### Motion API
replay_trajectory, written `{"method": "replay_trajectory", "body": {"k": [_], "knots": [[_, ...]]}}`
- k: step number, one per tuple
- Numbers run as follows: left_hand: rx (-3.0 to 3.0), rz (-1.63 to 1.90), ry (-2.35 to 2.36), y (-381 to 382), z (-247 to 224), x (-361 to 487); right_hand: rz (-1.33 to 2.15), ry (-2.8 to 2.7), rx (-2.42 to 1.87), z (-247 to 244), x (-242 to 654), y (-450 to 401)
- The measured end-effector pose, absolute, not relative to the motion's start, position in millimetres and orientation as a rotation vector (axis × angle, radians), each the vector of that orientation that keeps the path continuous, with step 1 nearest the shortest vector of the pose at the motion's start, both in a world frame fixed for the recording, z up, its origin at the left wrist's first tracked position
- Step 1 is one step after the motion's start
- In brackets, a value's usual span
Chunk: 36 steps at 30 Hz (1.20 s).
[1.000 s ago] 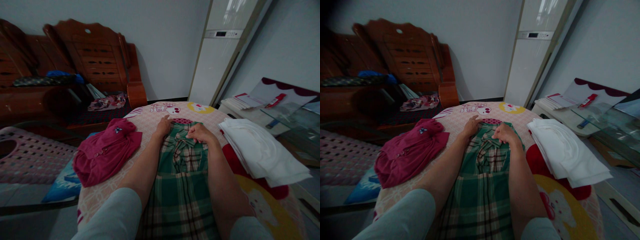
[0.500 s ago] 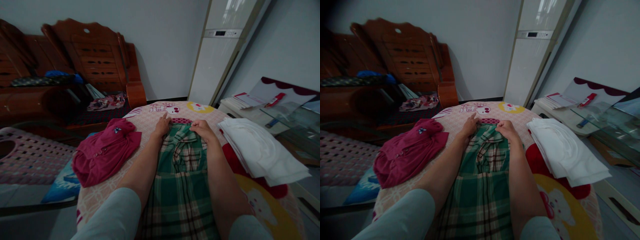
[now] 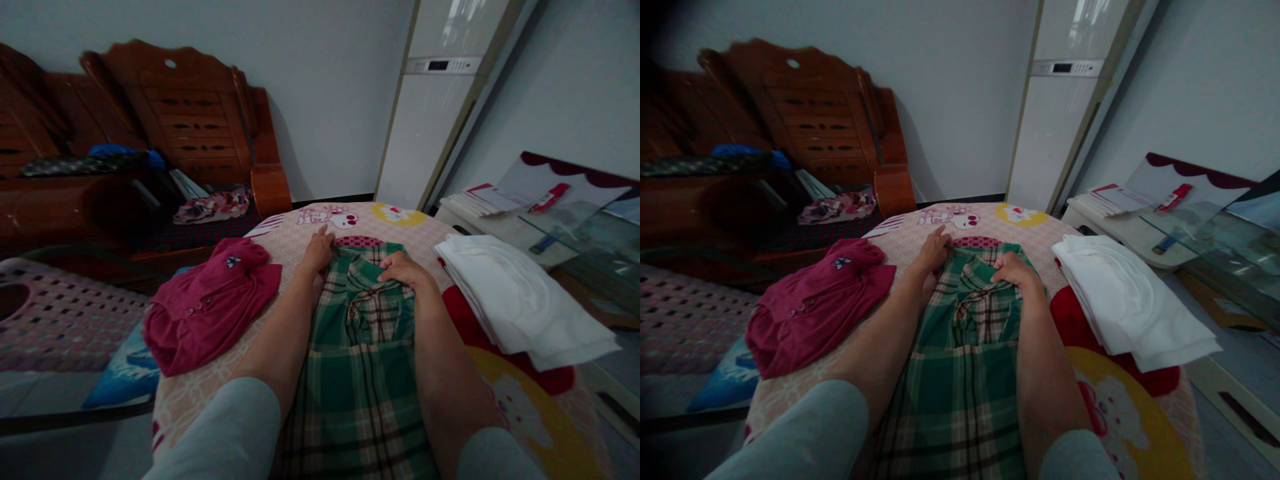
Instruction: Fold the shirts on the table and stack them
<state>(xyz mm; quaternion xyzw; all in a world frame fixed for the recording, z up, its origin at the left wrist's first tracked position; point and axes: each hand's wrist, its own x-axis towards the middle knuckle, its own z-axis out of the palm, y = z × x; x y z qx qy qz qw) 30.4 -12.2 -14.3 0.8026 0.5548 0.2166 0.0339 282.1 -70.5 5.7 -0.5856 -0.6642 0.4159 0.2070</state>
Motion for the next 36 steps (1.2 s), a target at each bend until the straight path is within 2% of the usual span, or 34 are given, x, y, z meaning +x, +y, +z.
{"method": "replay_trajectory", "body": {"k": [10, 20, 26, 29, 36], "knots": [[2.507, 0.66, 1.589, -10, -18, 26, 1.138, -1.847, -1.635, 10, 281, -70], [2.454, 0.603, 1.746, -6, -19, 21, 1.129, -1.879, -1.612, 15, 281, -75], [2.256, 0.843, 1.891, -9, -9, 18, 0.878, -1.331, -1.427, 6, 265, -66], [2.112, 0.87, 2.025, -10, -8, 17, 0.778, -1.234, -1.435, -2, 256, -63], [1.929, 0.832, 2.031, -9, -6, 10, 1.0, -1.392, -1.593, -6, 261, -66]]}}
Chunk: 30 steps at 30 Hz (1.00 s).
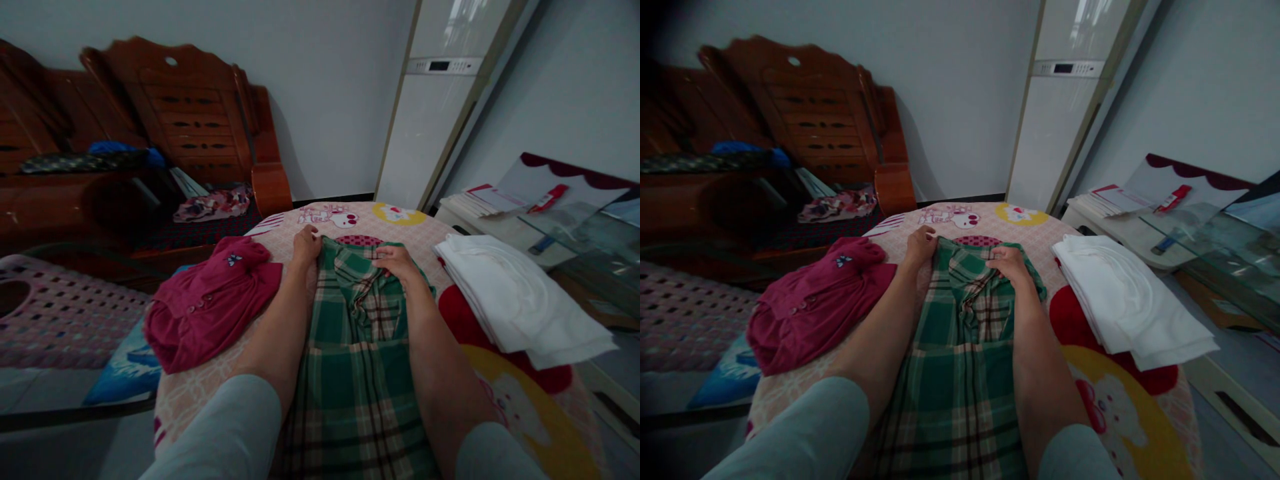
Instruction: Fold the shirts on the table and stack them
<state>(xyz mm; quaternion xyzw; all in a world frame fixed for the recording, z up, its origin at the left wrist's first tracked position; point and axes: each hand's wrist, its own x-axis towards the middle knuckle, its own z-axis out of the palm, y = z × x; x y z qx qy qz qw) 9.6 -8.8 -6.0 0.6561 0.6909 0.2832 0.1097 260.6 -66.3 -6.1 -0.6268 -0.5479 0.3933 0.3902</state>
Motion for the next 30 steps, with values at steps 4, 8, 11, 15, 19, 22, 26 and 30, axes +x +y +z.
{"method": "replay_trajectory", "body": {"k": [4, 8, 11, 15, 19, 22, 26, 30], "knots": [[1.86, 0.748, 2.001, -7.5, -2.9, 8.2, 0.977, -1.365, -1.622, -4.4, 261.0, -65.9], [1.803, 0.702, 2.053, -7.3, -1.5, 9.7, 0.936, -1.332, -1.627, -5.8, 257.2, -65.9], [1.777, 0.688, 2.063, -7.4, -2.2, 11.0, 0.923, -1.315, -1.64, -6.4, 255.8, -66.7], [1.964, 0.738, 1.92, -7.1, -3.7, 10.7, 0.925, -1.297, -1.646, -5.0, 255.2, -67.8], [1.901, 0.729, 1.968, -7.2, -3.8, 8.5, 0.933, -1.287, -1.635, -3.7, 254.5, -69.0], [1.897, 0.704, 1.963, -8.1, -5.2, 10.1, 0.93, -1.289, -1.64, -3.7, 254.7, -69.4], [1.942, 0.667, 2.021, -9.0, -7.7, 15.8, 0.937, -1.327, -1.644, -4.9, 256.4, -68.6], [1.878, 0.676, 2.007, -7.7, -5.8, 9.6, 0.935, -1.39, -1.655, -6.7, 256.8, -67.4]]}}
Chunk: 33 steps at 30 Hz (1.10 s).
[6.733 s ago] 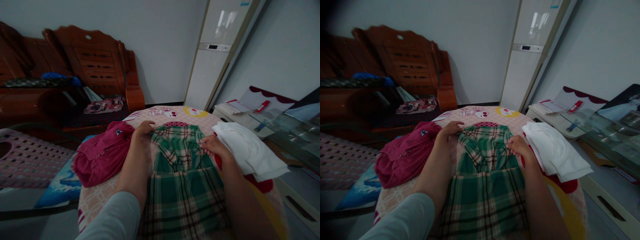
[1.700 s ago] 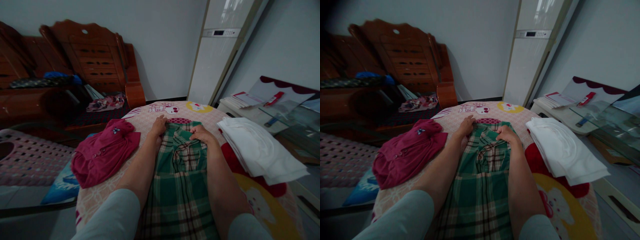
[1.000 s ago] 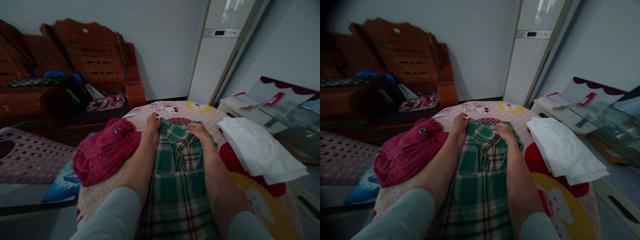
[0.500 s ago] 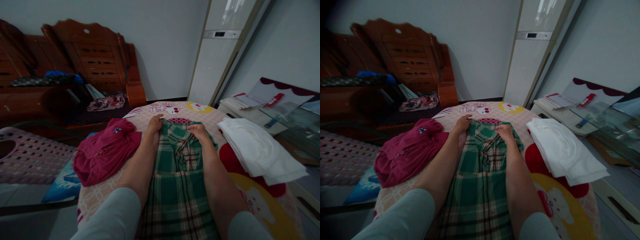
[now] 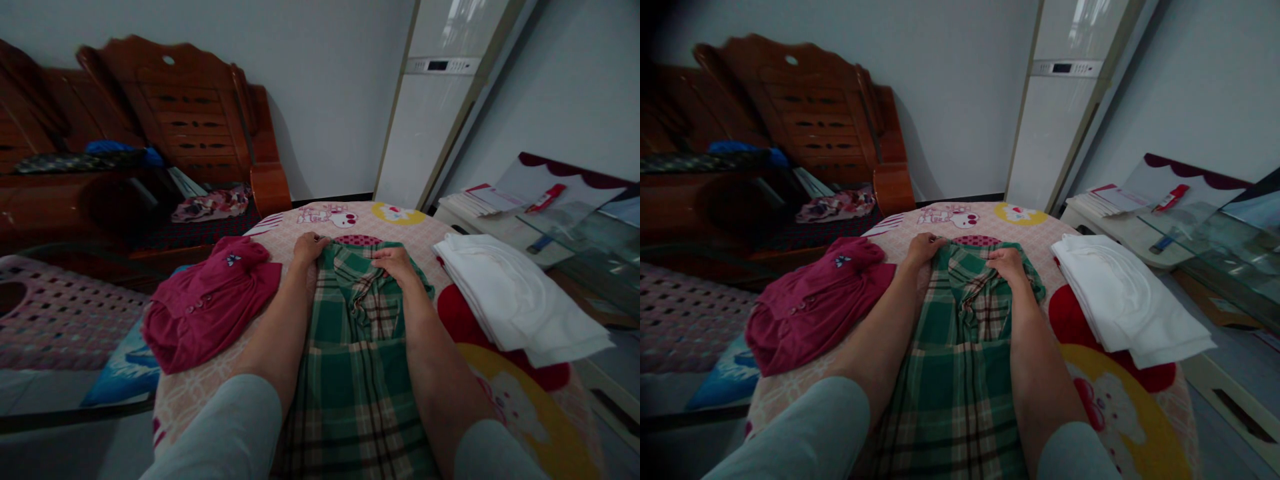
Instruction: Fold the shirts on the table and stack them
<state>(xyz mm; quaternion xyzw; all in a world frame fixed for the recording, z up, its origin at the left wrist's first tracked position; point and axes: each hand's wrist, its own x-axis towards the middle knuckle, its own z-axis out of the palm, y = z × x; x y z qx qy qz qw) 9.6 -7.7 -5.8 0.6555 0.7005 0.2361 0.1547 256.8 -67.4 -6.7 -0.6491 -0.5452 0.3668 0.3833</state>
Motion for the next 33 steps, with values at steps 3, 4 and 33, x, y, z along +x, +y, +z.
{"method": "replay_trajectory", "body": {"k": [3, 4, 33], "knots": [[1.864, 0.595, 1.891, -6, -4, 1, 0.905, -1.409, -1.685, -8, 256, -66], [1.877, 0.569, 1.886, -6, -3, -1, 0.891, -1.415, -1.688, -9, 256, -66], [2.005, 1.067, 2.018, -11, 5, 15, 0.473, -1.443, -1.7, 1, 268, -49]]}}
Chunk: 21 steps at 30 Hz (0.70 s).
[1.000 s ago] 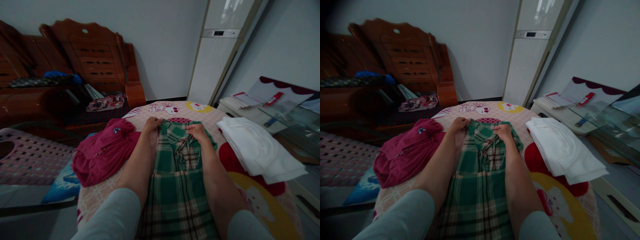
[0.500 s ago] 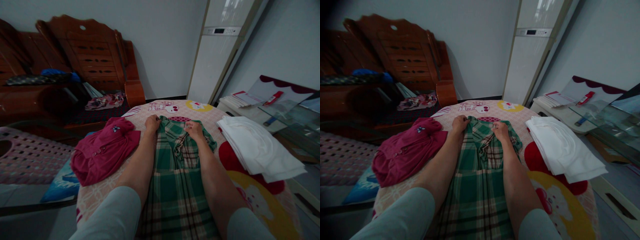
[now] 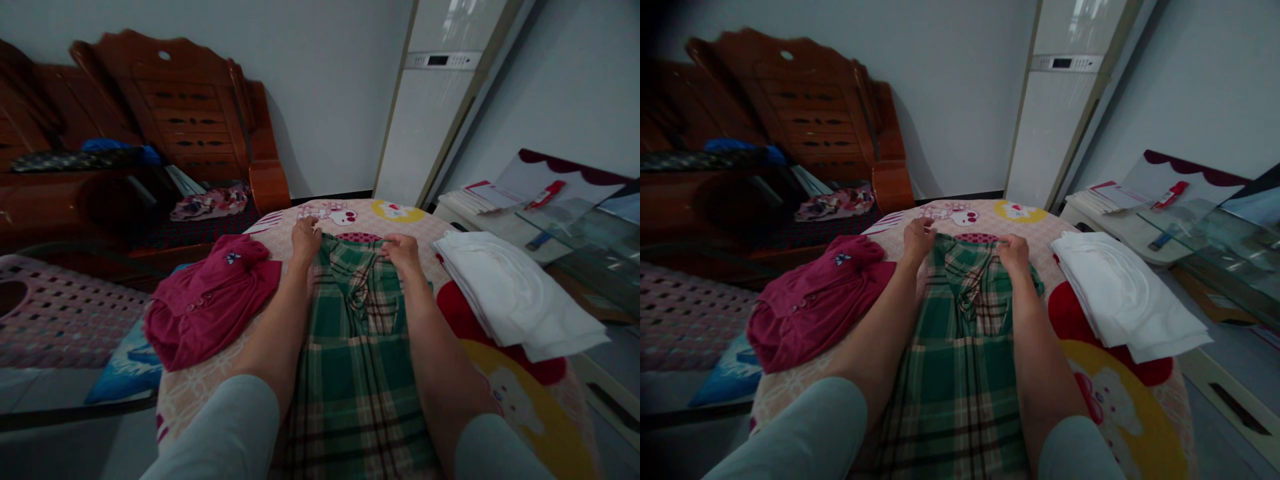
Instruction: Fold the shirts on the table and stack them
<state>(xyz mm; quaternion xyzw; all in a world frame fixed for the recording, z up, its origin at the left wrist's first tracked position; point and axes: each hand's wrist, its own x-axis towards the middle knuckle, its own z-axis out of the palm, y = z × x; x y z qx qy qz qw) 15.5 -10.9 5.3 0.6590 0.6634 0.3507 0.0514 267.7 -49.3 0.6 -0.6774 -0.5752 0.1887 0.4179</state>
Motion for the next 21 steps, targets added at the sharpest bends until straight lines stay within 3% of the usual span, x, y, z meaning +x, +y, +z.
{"method": "replay_trajectory", "body": {"k": [7, 12, 21], "knots": [[2.318, 0.64, 1.88, -45, 22, 39, 0.086, -1.625, -2.147, 51, 306, -90], [2.402, 0.496, 1.887, -77, -6, 43, 0.113, -1.721, -2.46, 25, 303, -119], [2.512, 0.424, 1.908, -91, -35, 27, -0.144, -1.637, -2.403, -10, 316, -124]]}}
